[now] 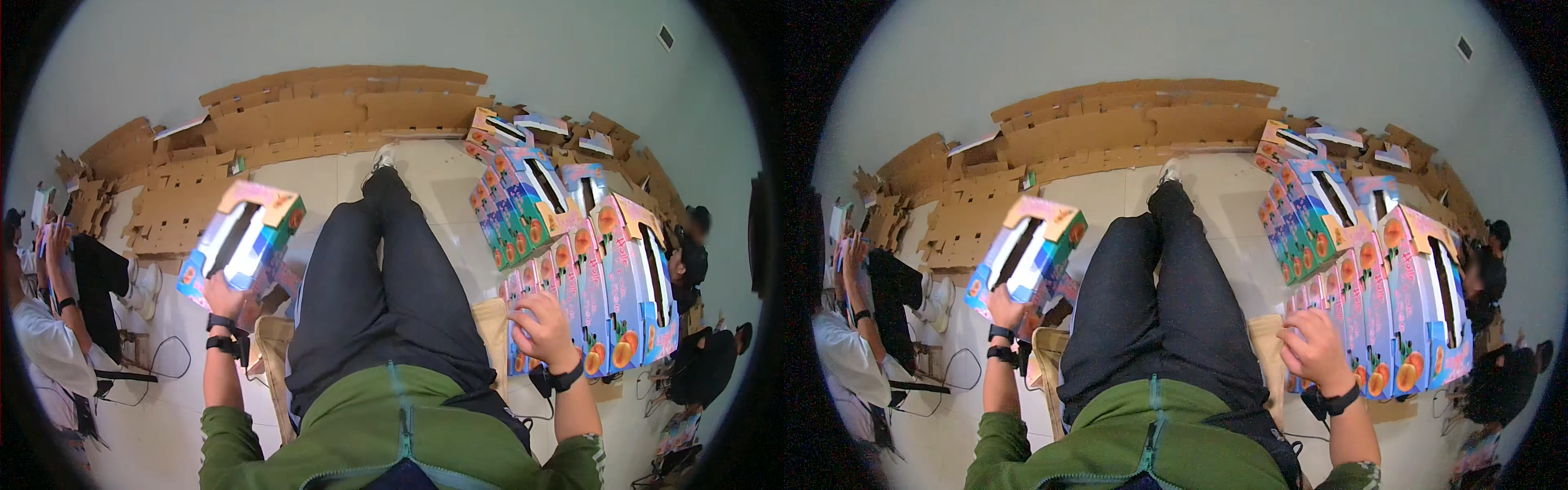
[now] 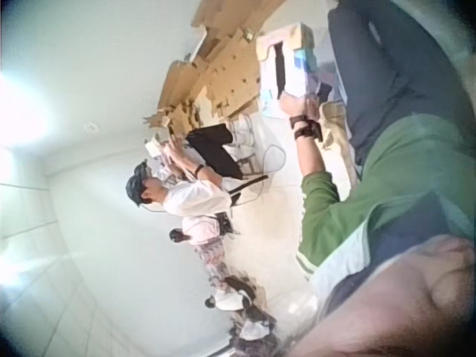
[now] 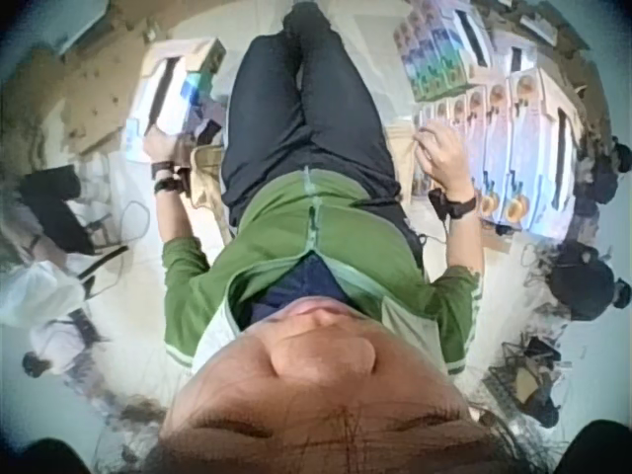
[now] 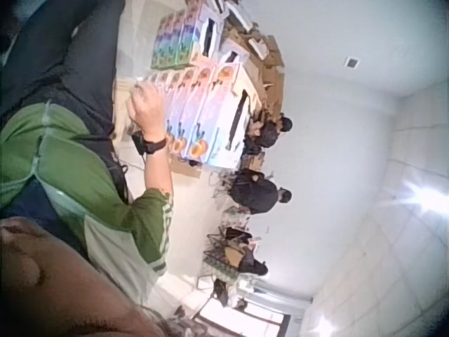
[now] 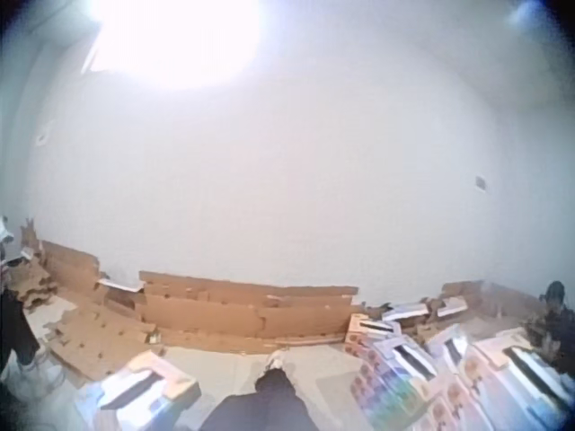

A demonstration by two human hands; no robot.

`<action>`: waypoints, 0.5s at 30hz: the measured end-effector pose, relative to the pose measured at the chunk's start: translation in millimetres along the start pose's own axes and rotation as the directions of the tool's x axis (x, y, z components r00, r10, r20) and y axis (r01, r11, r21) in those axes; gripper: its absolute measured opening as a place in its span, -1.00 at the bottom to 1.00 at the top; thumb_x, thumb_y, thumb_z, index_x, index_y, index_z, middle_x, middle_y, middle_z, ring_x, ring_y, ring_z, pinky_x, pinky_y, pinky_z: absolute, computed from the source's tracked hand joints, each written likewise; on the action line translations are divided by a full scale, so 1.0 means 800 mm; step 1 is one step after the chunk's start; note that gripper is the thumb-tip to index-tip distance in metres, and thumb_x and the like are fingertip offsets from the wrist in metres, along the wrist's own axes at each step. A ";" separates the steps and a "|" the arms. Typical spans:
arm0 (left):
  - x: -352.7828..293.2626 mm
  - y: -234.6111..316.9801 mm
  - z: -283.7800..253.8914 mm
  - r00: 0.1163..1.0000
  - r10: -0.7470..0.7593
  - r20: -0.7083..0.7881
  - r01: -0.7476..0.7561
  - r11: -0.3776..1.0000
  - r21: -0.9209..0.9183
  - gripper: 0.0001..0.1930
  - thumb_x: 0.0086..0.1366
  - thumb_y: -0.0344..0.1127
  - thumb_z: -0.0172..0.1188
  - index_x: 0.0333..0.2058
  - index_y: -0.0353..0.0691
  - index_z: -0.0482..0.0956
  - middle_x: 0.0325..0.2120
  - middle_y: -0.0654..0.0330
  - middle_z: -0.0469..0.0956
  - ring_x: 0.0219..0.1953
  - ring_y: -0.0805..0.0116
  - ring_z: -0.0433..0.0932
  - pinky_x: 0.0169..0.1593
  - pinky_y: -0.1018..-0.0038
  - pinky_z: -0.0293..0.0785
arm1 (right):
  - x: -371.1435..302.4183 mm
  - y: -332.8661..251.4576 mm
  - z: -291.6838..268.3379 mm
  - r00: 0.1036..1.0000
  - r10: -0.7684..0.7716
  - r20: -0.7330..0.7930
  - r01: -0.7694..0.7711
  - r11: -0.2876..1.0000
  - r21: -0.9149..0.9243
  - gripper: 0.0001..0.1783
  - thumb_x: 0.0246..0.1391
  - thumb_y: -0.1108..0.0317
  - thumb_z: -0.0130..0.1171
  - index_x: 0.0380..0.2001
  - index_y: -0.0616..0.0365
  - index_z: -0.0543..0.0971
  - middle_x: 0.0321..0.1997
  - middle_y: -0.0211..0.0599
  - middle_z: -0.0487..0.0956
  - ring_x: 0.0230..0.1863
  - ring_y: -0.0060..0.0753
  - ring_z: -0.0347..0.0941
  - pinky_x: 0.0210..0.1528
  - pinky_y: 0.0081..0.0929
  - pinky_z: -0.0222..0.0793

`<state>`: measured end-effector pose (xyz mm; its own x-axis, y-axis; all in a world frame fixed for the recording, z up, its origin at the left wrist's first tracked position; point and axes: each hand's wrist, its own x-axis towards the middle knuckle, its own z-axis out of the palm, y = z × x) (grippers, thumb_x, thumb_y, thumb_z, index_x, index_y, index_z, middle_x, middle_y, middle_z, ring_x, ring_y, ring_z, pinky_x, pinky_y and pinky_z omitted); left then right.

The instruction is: Assemble cardboard fruit boxes by folding and pressing the pre-cut flaps into place.

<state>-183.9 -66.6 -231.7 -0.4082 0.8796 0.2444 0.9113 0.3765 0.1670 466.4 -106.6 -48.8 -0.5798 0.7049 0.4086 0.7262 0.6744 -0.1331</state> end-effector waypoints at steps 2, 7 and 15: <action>0.009 0.015 -0.060 0.996 0.075 -0.056 -0.082 0.986 -0.142 -0.12 -0.37 -0.04 0.54 -0.01 -0.40 0.52 -0.12 -0.11 0.57 -0.03 -0.17 0.47 0.07 0.06 0.40 | 0.014 -0.001 0.008 0.999 -0.038 -0.011 0.038 0.999 0.001 -0.78 -0.20 0.44 0.32 -0.36 0.10 0.63 -0.17 -0.28 0.56 -0.05 -0.13 0.53 0.09 -0.09 0.42; -0.010 0.092 -0.216 0.933 0.341 -0.114 -0.358 0.915 -0.187 0.04 -0.37 -0.02 0.50 0.18 -0.40 0.44 -0.07 -0.08 0.51 0.02 -0.11 0.43 0.20 0.10 0.34 | 0.040 -0.019 0.000 0.988 -0.116 -0.106 0.116 0.993 -0.008 -0.78 -0.16 0.45 0.31 -0.33 0.06 0.65 -0.14 -0.30 0.57 -0.02 -0.16 0.53 0.07 -0.10 0.41; -0.093 0.224 -0.290 0.511 0.839 0.187 -0.760 0.543 -0.358 0.14 -0.19 0.25 0.53 0.27 -0.41 0.36 -0.05 -0.04 0.53 -0.01 -0.07 0.44 0.22 0.11 0.31 | 0.056 -0.062 -0.018 0.980 -0.094 -0.174 0.141 0.948 0.286 -0.40 -0.10 0.20 0.37 0.10 -0.03 0.57 0.14 -0.17 0.50 0.15 -0.02 0.43 0.18 -0.07 0.32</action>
<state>-3.3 -132.0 1.3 0.5658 0.8200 0.0860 0.7854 -0.5678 0.2466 410.1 -111.9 -10.7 -0.5722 0.5896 0.5700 0.5003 0.8017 -0.3270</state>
